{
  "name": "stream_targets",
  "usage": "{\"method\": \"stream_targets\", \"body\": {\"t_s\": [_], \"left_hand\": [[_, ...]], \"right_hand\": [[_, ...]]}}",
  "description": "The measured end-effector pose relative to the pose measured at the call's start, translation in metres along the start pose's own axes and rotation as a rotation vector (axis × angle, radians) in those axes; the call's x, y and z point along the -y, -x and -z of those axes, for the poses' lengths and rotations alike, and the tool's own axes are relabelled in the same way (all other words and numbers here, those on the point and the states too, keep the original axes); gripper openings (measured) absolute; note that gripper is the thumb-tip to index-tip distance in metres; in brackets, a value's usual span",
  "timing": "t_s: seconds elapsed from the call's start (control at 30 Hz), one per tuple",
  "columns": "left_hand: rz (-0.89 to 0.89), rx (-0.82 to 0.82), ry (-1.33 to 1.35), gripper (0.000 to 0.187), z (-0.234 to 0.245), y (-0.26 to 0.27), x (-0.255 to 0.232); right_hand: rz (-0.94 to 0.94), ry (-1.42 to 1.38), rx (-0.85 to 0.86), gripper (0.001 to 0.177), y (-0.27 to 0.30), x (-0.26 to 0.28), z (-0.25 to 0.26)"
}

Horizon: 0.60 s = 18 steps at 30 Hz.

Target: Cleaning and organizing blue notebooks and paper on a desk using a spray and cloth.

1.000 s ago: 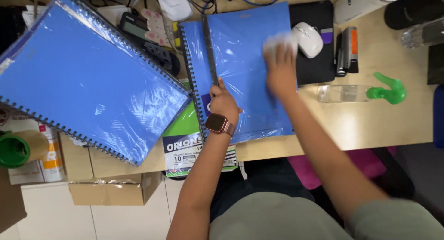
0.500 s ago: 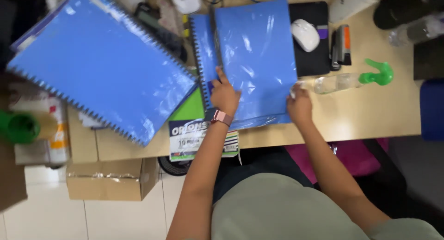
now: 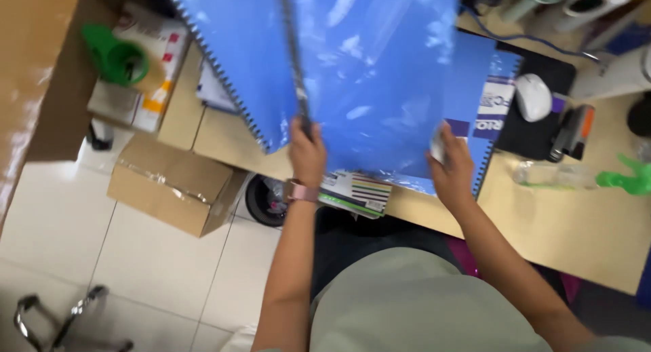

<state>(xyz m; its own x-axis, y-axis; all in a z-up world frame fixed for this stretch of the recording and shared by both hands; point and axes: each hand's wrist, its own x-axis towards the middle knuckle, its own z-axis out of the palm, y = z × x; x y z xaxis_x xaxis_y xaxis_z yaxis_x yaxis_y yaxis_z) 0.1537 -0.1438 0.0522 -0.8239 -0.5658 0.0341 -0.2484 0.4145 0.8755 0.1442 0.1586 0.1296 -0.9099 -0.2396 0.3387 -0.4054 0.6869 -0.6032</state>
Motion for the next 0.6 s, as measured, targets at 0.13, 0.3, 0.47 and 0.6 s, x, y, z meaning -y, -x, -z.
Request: {"method": "stream_targets", "body": {"t_s": [0.13,0.3,0.47,0.6], "left_hand": [[-0.043,-0.239,-0.020,0.052,0.049,-0.035,0.000],[0.086,-0.246,-0.560,0.067,0.061,-0.076,0.005],[0.012,-0.177,-0.897,0.060,0.044,-0.091,-0.005],[-0.326,-0.109,-0.837,0.056,-0.009,-0.079,-0.013]], "right_hand": [[0.142,-0.037,0.110,0.068,-0.074,0.018,-0.071],[0.192,0.120,0.252,0.060,-0.124,-0.020,-0.156],[0.152,0.156,0.364,0.059,-0.114,-0.013,-0.153],[-0.099,-0.164,0.268,0.052,-0.103,-0.012,-0.087]]}}
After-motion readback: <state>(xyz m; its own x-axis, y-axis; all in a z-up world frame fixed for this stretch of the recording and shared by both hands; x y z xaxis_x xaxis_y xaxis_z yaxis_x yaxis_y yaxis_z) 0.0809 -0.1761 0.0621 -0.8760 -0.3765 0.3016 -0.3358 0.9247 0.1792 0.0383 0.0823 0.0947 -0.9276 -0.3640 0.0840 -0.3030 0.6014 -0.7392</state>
